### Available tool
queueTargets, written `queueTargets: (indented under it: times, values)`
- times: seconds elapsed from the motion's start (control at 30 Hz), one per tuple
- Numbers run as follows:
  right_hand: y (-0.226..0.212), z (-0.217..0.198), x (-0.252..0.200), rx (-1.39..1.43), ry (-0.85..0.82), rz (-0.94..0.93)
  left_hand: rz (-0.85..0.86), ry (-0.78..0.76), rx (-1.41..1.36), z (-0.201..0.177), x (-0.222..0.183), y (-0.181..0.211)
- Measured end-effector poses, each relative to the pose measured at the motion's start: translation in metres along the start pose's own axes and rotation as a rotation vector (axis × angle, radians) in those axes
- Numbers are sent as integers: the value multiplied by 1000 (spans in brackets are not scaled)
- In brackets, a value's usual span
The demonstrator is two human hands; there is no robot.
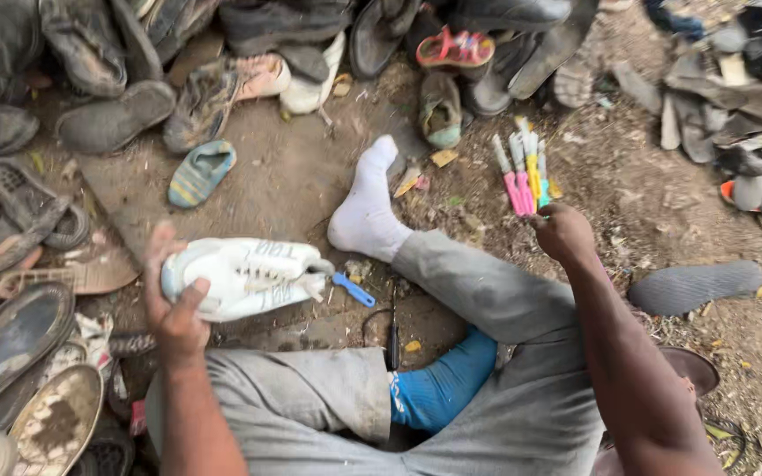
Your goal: The person uses a knife to cut away the soles and inner lining of various old shoes, handling them one at a time while sitting on the ground in a pile of footwear.
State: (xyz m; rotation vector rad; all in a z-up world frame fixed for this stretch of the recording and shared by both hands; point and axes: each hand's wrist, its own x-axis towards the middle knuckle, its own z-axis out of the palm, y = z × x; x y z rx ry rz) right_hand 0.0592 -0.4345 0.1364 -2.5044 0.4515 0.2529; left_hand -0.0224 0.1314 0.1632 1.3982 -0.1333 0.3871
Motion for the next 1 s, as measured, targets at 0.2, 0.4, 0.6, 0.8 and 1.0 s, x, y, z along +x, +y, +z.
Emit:
queueTargets:
  times: [0.2, 0.4, 0.6, 0.8, 1.0]
  values:
    - [-61, 165, -145, -489, -372, -275, -38, 124, -166, 19, 28, -16]
    - [-52, 207, -163, -141, -317, -294, -90, 219, -391, 8, 27, -20]
    - [-87, 110, -186, 305, -429, -9, -159, 363, -358, 5, 32, -25]
    - [-199, 113, -225, 360, -291, -700, -141, 298, -353, 16, 29, -25]
    - [-240, 137, -222, 276, -239, -782, -158, 349, -368, 7, 23, -31]
